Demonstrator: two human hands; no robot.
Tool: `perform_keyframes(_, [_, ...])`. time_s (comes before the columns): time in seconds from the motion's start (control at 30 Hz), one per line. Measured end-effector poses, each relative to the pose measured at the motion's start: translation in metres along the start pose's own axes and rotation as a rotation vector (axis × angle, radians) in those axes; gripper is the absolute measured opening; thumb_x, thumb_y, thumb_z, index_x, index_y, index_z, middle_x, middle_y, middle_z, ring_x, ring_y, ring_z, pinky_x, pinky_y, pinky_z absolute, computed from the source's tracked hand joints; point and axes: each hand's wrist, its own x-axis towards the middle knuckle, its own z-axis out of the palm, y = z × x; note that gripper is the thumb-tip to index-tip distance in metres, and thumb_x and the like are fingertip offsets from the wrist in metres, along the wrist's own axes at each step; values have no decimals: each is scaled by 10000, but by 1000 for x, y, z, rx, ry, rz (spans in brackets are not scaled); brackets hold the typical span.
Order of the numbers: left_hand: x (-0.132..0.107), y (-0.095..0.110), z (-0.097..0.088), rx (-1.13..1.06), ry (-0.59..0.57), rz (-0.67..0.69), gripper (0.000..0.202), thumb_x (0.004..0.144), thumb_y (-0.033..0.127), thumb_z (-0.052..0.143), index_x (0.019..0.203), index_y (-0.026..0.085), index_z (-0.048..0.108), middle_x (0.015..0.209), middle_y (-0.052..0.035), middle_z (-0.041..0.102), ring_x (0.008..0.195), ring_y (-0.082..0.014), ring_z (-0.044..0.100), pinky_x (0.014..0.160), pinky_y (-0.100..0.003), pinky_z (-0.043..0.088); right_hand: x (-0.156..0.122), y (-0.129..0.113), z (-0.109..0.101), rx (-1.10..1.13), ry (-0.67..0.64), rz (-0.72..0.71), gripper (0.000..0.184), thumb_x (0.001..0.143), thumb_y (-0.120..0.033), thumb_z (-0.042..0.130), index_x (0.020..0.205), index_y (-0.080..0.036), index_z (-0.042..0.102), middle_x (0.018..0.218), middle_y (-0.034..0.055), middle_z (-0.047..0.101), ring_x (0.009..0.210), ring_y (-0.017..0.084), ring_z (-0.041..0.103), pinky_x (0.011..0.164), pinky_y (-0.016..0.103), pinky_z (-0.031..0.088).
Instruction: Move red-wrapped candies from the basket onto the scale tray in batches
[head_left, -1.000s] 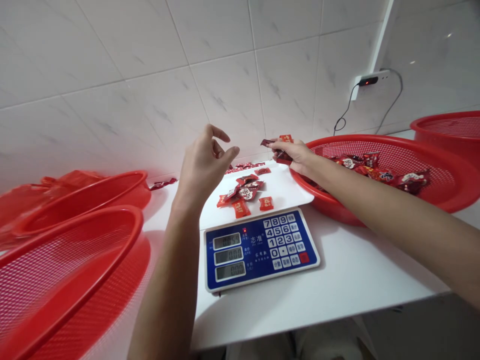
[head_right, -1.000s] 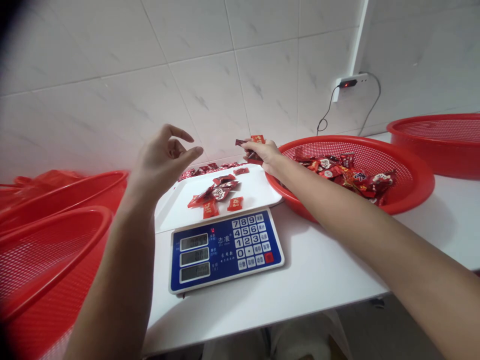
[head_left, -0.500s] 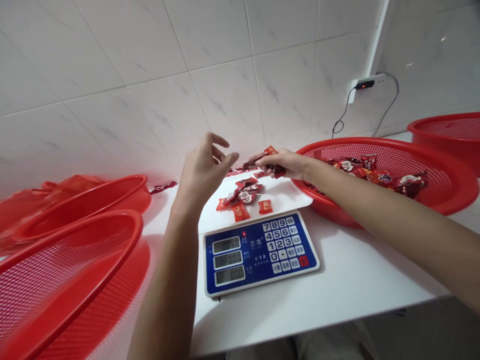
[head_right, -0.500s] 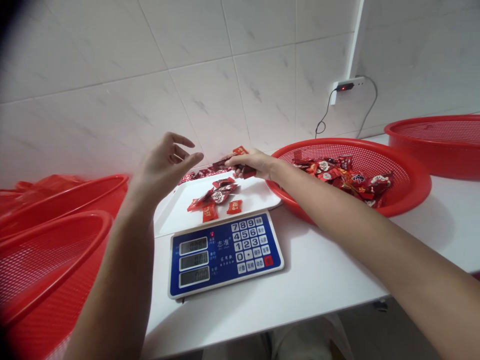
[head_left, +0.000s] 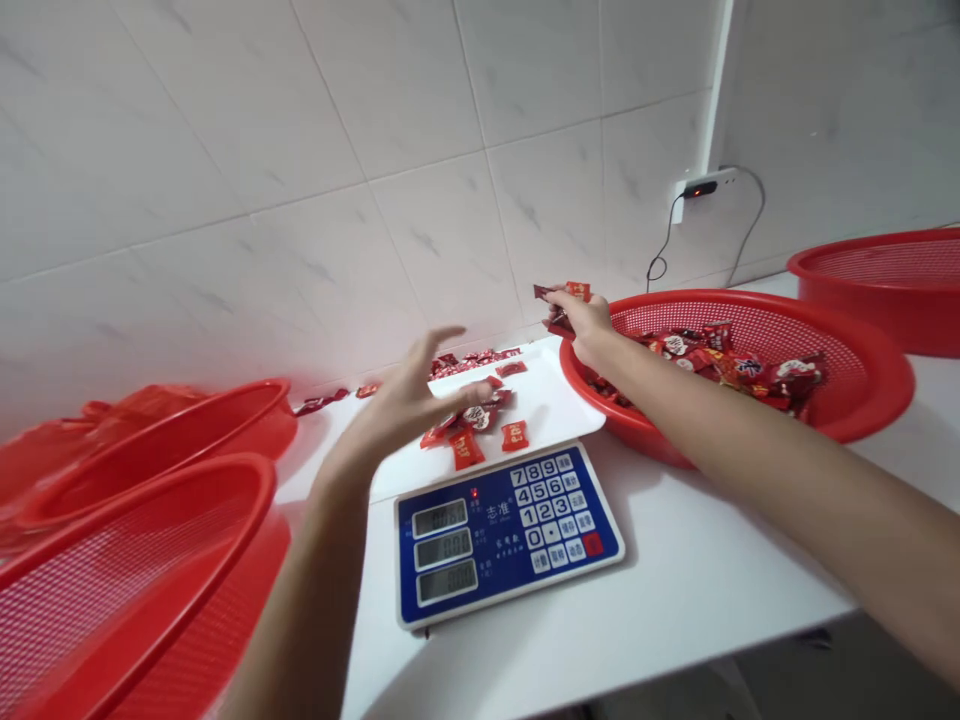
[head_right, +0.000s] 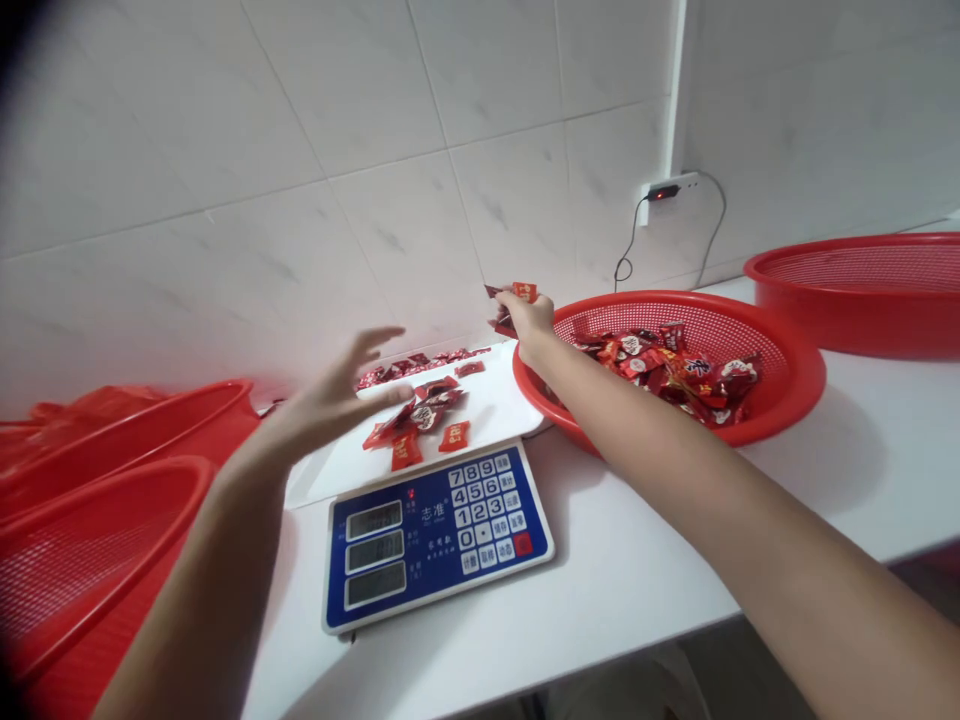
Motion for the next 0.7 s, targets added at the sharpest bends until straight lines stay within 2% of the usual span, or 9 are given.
perform_keyframes(0.1, [-13, -9, 18, 67, -226, -26, 872, 757, 658, 660, 1471, 283, 327, 1550, -142, 338, 1415, -419, 284, 1092, -589, 339, 9, -2, -3, 24, 77, -6, 161, 775, -62, 588, 727, -204, 528, 591, -41, 502, 578, 95, 517, 630, 226, 536])
perform_keyframes(0.17, [-21, -15, 35, 156, -285, -139, 955, 755, 706, 626, 1519, 278, 244, 1593, -188, 216, 1429, -495, 185, 1056, -681, 320, 12, -1, -3, 33, 80, -4, 156, 763, -64, 593, 727, -201, 526, 587, -40, 502, 568, 95, 514, 612, 225, 536])
perform_keyframes(0.23, [-23, -15, 50, 224, -295, -236, 1000, 748, 742, 604, 1541, 293, 192, 1606, -223, 116, 1407, -573, 128, 974, -766, 323, 12, 1, -2, 42, 65, 0, 152, 753, -71, 606, 723, -198, 528, 579, -40, 501, 551, 94, 511, 584, 219, 533])
perform_keyframes(0.33, [-9, -8, 64, 289, -324, -279, 1016, 710, 757, 629, 1534, 326, 218, 1619, -210, 30, 1373, -639, 26, 897, -836, 298, 9, 3, 1, 53, 35, 13, 143, 743, -67, 602, 725, -193, 538, 551, -46, 496, 525, 94, 511, 548, 220, 530])
perform_keyframes(0.43, [14, -2, 69, 346, -422, -288, 1007, 686, 766, 634, 1523, 346, 262, 1628, -166, 58, 1381, -621, -45, 932, -848, 232, 9, 2, 3, 56, 14, 34, 147, 735, -41, 583, 728, -182, 544, 512, -58, 480, 488, 88, 498, 510, 220, 525])
perform_keyframes(0.5, [25, -3, 70, 336, -470, -223, 934, 716, 748, 609, 1505, 336, 324, 1623, -145, 127, 1419, -571, 25, 1013, -788, 222, 9, 1, 3, 56, -4, 41, 149, 730, -31, 588, 728, -175, 547, 496, -66, 473, 470, 81, 487, 495, 217, 525])
perform_keyframes(0.53, [28, -5, 70, 309, -464, -161, 846, 758, 721, 579, 1477, 320, 385, 1611, -137, 187, 1433, -526, 111, 1060, -730, 239, 10, 1, 3, 56, -14, 43, 147, 731, -31, 592, 729, -172, 549, 492, -68, 475, 465, 78, 485, 493, 217, 528])
perform_keyframes(0.63, [27, -10, 70, 219, -350, 46, 527, 888, 583, 477, 1301, 273, 583, 1476, -108, 438, 1342, -359, 410, 1108, -550, 325, 11, 0, 3, 54, -34, 52, 143, 735, -30, 593, 727, -166, 549, 488, -69, 481, 457, 73, 483, 492, 219, 536])
perform_keyframes(0.7, [23, -10, 68, 200, -277, 112, 410, 918, 506, 467, 1191, 261, 652, 1335, -93, 554, 1224, -302, 522, 1079, -486, 377, 11, -1, 3, 50, -39, 61, 147, 729, -23, 588, 724, -164, 549, 486, -70, 479, 450, 71, 478, 485, 221, 534])
